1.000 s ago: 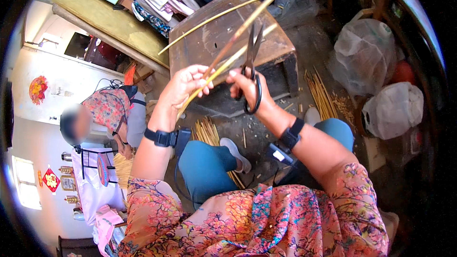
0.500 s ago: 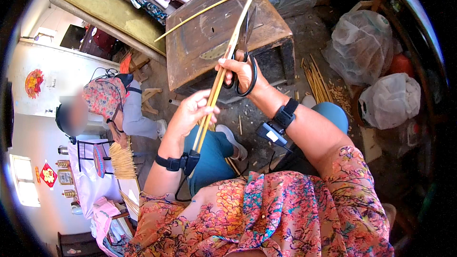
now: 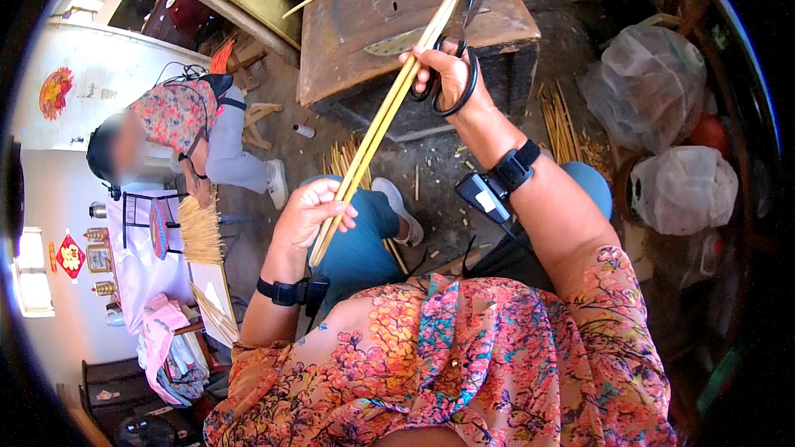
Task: The person sits on the floor and uses shears to cut long bamboo sticks into shorter segments. They repeatedly pick up sticks, measure them against a wooden box, cut them, and place the finished pieces on the floor.
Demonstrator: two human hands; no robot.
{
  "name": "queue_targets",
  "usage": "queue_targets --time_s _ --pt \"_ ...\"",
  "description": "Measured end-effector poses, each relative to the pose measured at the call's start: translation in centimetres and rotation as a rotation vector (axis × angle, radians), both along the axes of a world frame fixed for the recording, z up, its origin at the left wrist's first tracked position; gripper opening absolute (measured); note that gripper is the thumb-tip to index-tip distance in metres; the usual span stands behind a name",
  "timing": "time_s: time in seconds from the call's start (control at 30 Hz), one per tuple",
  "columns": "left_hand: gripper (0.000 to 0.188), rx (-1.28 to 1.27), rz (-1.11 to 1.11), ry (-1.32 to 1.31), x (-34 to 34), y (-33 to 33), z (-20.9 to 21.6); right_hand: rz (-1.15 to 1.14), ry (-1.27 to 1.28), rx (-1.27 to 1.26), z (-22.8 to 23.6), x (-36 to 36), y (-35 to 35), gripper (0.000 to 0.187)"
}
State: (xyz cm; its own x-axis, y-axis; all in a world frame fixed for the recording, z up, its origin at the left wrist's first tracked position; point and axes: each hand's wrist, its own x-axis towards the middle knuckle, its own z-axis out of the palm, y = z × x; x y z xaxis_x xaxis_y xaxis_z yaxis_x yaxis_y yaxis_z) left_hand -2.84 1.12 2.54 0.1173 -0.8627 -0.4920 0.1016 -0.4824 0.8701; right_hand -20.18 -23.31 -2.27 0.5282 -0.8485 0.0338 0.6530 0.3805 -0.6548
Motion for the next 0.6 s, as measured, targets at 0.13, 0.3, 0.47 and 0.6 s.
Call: queue_targets --time_s 0.13,0.3,0.47,0.6 --pt "0.017 0.004 -0.003 -0.022 0.0 -0.4 -0.5 -0.026 0.058 0.005 -0.2 0.0 -0.3 0.014" --pt "0.019 0.019 -0.023 0.008 0.1 -0.1 -0.9 -0.054 0.13 -0.026 0.1 0.1 0.2 0.015" --pt "0.029 -0.049 -0.091 0.063 0.8 0.1 -0.9 -0.078 0.211 -0.064 0.0 0.1 0.0 0.016" --pt "0.032 -0.081 -0.102 0.074 0.5 -0.3 0.1 -0.109 0.123 0.004 -0.4 -0.3 -0.8 0.015"
